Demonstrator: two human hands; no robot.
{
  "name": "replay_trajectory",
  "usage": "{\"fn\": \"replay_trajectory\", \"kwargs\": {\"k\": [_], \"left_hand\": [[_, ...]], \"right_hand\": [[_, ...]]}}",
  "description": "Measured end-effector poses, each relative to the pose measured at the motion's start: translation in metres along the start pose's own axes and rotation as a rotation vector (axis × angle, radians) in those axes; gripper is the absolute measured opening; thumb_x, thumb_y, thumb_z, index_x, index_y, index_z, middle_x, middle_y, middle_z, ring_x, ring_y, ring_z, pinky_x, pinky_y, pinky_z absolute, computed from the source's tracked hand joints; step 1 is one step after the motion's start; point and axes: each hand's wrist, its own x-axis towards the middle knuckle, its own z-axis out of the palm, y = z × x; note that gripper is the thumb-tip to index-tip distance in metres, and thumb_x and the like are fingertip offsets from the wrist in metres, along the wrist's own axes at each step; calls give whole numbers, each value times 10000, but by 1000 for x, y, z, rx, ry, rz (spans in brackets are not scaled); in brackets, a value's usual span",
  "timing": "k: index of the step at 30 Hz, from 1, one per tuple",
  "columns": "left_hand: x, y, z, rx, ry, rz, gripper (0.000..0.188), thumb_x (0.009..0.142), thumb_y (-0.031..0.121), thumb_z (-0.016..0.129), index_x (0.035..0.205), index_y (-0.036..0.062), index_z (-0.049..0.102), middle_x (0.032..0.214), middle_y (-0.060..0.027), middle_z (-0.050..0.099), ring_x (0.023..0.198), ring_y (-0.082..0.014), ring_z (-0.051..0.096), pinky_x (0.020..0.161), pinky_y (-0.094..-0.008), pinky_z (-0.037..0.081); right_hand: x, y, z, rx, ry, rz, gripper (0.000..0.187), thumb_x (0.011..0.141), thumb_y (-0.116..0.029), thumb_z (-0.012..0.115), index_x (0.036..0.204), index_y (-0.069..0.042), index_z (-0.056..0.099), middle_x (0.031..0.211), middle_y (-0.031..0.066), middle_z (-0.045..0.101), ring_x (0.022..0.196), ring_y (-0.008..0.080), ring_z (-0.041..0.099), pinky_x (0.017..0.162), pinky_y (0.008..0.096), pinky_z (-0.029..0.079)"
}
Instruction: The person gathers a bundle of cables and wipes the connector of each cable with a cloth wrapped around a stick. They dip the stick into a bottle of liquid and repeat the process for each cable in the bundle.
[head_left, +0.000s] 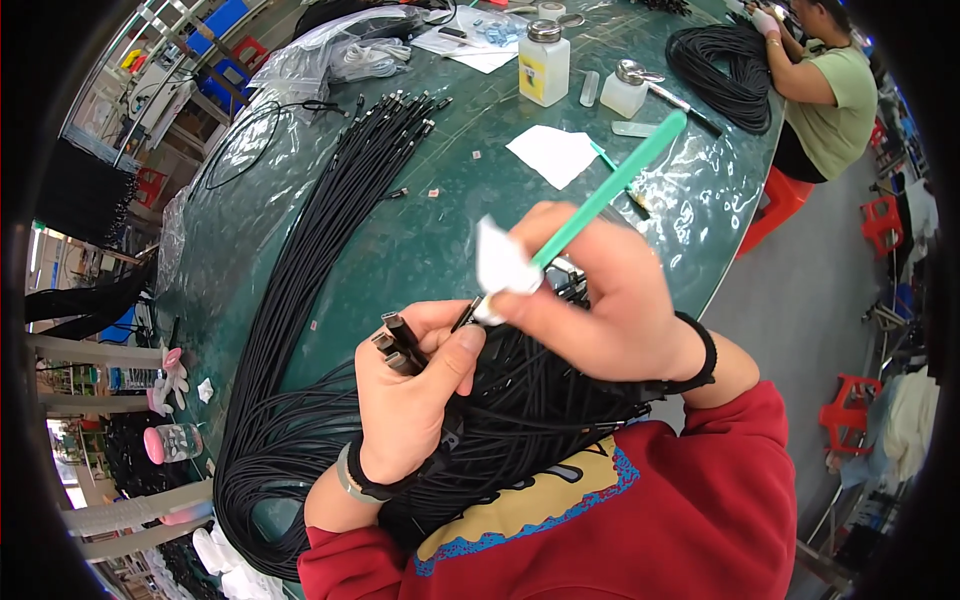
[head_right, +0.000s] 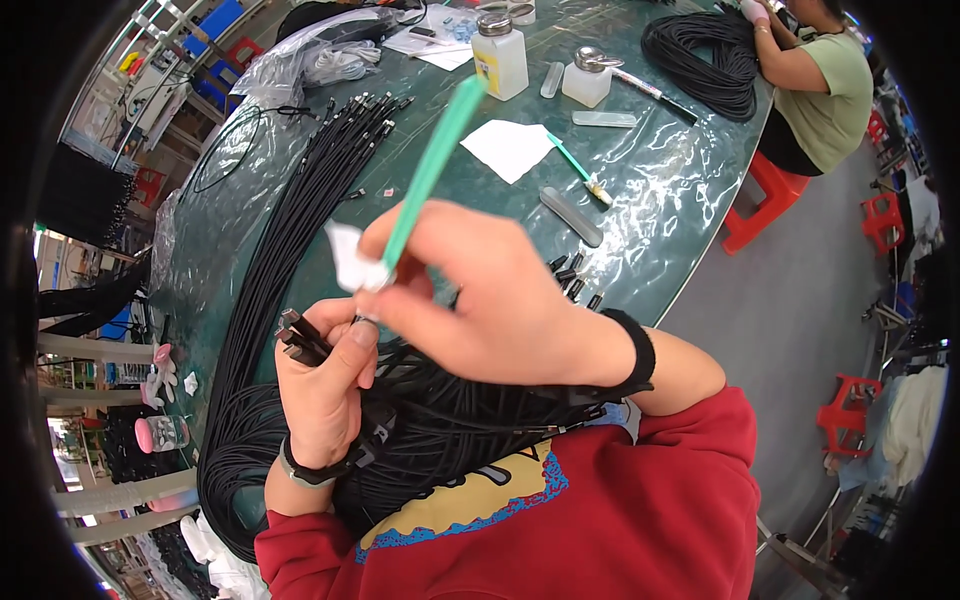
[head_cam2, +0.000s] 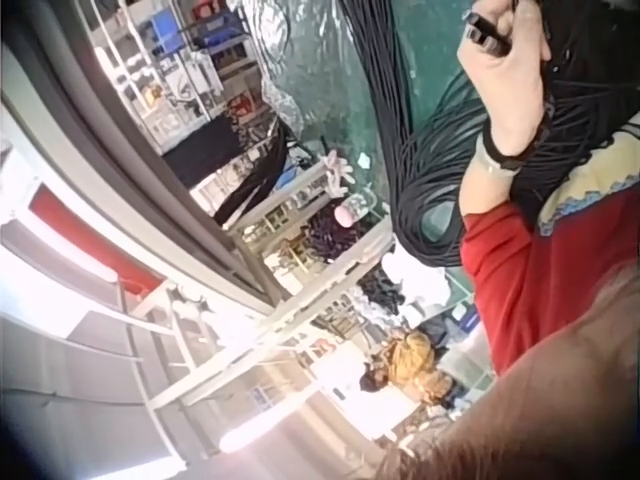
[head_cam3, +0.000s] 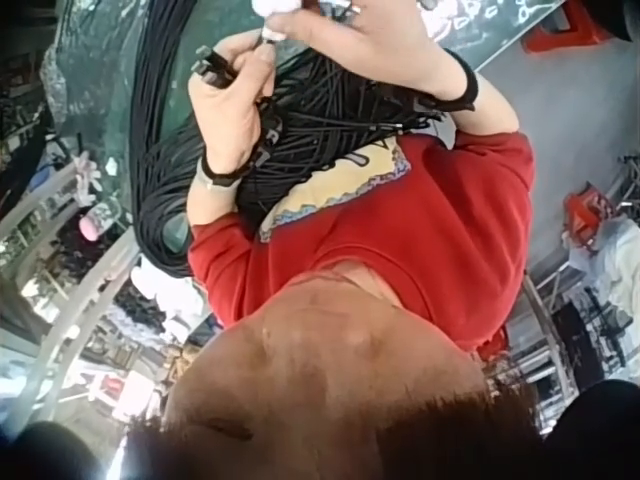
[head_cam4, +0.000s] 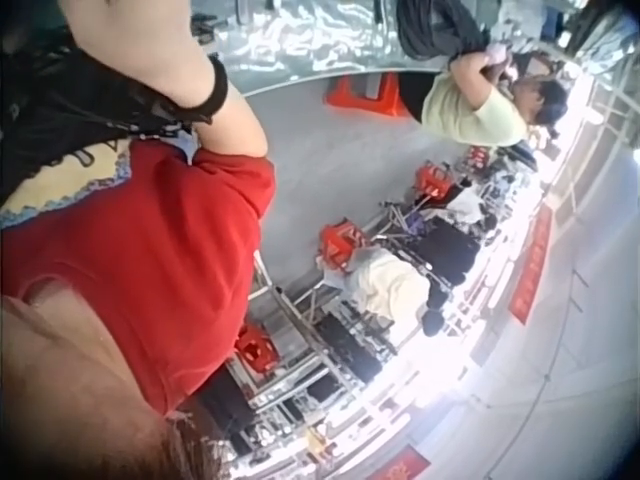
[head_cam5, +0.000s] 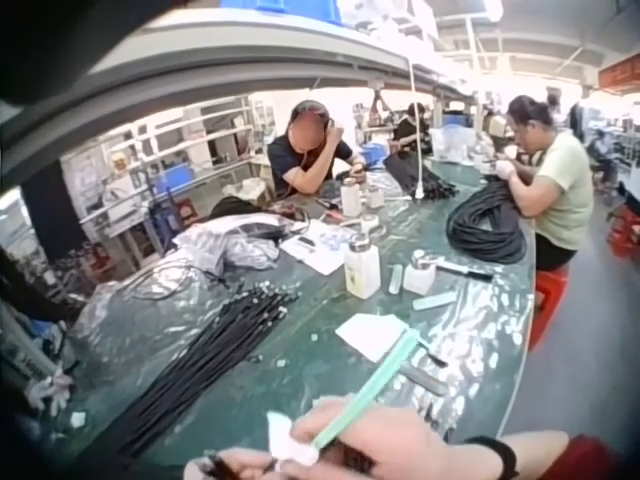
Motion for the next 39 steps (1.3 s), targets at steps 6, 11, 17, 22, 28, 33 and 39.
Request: {"fn": "replay_trajectory", "kwargs": {"k": [6, 11, 17, 22, 28, 33, 39], "left_hand": [[1, -3, 2, -23, 23, 29, 151, 795, -1, 551, 938, -52, 559, 585, 10, 505, 492, -28, 422, 453, -166, 313], [-2, -2, 2, 12, 12, 32, 149, 796, -4, 552, 936, -56, 551, 601, 0, 516, 495, -30, 424, 456, -164, 323], [-2, -4, 3, 17, 13, 57, 153, 794, -6, 557, 937, -58, 547, 614, -3, 522, 499, -31, 425, 457, -165, 331], [-2, -5, 1, -24, 26, 73, 142, 802, 8, 551, 930, -54, 550, 616, -5, 524, 501, -35, 427, 457, -167, 326], [-1, -4, 2, -19, 6, 76, 135, 811, 25, 546, 920, -55, 550, 617, -9, 526, 503, -37, 428, 457, -170, 320], [-2, -5, 0, -26, 4, 43, 150, 808, 21, 548, 933, -62, 548, 624, -11, 530, 508, -35, 434, 460, -166, 326], [-6, -8, 2, 299, 61, 265, 175, 812, 5, 533, 982, -25, 559, 651, -20, 549, 526, -52, 475, 486, -172, 377]], "right_hand": [[4, 9, 0, -145, 2, -109, 209, 700, -1, 634, 866, 0, 508, 727, 65, 522, 555, 118, 482, 499, 223, 378], [-1, 5, 3, -96, 23, -52, 192, 728, -16, 623, 876, 6, 503, 728, 39, 519, 587, 85, 467, 528, 214, 375], [5, 1, 2, 18, -20, 50, 180, 766, -25, 601, 912, 14, 502, 766, 5, 521, 653, 52, 456, 574, 202, 377], [-4, 9, 3, 129, -22, 165, 187, 772, -15, 592, 933, 16, 502, 813, 13, 529, 704, 58, 477, 622, 202, 391], [-2, 9, 2, 165, -40, 121, 205, 779, -8, 582, 963, 21, 496, 872, 30, 530, 795, 73, 501, 706, 218, 402], [-10, 17, 2, 176, 8, 188, 212, 782, -2, 577, 975, 21, 493, 873, 32, 524, 801, 78, 504, 715, 224, 405], [-7, 5, -3, 136, -47, 130, 249, 778, -19, 590, 1002, 23, 488, 894, 36, 530, 853, 101, 509, 766, 224, 397]]}}
